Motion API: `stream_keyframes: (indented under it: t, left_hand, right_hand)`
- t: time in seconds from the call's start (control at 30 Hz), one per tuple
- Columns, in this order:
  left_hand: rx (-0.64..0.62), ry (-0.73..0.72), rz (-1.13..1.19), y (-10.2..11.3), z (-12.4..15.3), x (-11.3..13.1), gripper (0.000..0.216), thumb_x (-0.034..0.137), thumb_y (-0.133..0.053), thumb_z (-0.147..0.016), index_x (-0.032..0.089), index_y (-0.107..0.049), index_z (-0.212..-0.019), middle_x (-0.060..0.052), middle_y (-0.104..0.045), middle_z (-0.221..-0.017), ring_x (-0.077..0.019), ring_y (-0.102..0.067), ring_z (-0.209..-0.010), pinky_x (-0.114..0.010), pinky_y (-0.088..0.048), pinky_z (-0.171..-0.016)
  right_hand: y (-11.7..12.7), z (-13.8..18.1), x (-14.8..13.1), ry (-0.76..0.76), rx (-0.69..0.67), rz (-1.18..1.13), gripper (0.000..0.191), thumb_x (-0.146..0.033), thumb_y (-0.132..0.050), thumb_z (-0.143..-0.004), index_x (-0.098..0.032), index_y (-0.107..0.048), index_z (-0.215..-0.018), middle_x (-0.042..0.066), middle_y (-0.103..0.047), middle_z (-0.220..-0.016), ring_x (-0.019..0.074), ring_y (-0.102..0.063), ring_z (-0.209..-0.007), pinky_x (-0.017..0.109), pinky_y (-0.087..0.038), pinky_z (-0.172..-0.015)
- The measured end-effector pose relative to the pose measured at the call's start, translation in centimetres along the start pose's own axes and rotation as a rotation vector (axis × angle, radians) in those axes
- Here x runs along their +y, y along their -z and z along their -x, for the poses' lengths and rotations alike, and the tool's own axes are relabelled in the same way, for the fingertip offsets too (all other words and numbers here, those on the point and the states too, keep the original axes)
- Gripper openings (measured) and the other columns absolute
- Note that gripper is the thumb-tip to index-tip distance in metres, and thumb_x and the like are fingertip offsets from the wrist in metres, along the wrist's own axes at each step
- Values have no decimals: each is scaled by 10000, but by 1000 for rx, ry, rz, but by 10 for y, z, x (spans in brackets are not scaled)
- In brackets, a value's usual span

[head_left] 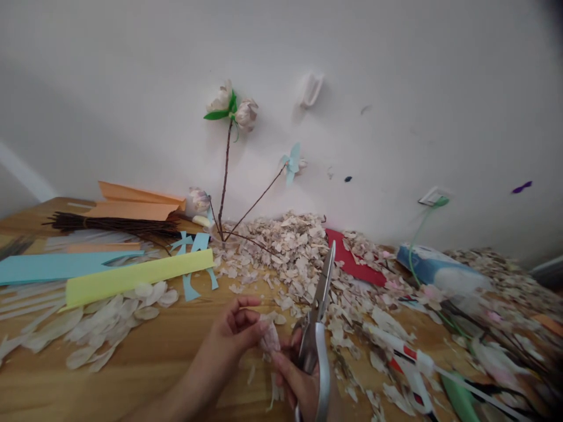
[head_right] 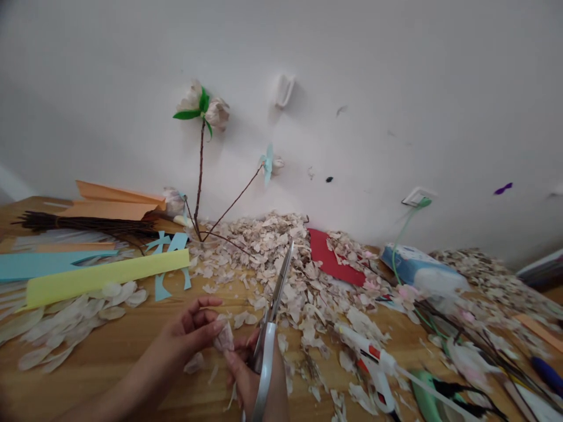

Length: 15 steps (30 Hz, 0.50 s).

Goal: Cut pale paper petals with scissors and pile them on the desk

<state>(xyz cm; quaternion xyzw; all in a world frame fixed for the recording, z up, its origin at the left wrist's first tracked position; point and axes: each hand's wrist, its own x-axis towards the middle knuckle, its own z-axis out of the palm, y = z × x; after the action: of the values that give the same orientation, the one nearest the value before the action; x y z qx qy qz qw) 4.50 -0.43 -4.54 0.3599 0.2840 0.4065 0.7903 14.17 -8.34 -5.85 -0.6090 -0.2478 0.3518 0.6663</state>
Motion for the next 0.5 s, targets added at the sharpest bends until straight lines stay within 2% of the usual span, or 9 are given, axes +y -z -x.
stream_keyframes:
  t: [0.13, 0.33, 0.5]
  left_hand:
    - [7, 40, 8, 0, 0, 0, 483, 294, -821, -538, 175, -519, -897, 62, -599, -569, -114, -586, -518, -252, -464, -562]
    - [-4, -6, -5, -1, 2, 2, 489, 284, -818, -544, 179, -513, -912, 63, -605, -571, -104, -574, -522, -229, -451, -545]
    - [-47, -14, 21, 1, 1, -3, 476, 256, -820, -544, 177, -524, -909, 68, -602, -558, -91, -568, -519, -217, -445, -548]
  right_hand:
    - [1, 0, 1, 1, 8, -77, 422, -371, -772, -531, -204, -439, -730, -52, -633, -565, 5, -385, -312, 105, -128, -303]
    - [-1, 2, -3, -30, 46, -131, 490, -433, -816, -457, -196, -478, -722, -51, -631, -586, 18, -429, -295, 101, -171, -291]
    - [0, 2, -4, -56, 105, -103, 504, -415, -819, -435, -196, -506, -763, -65, -608, -583, -7, -366, -282, 104, -204, -297]
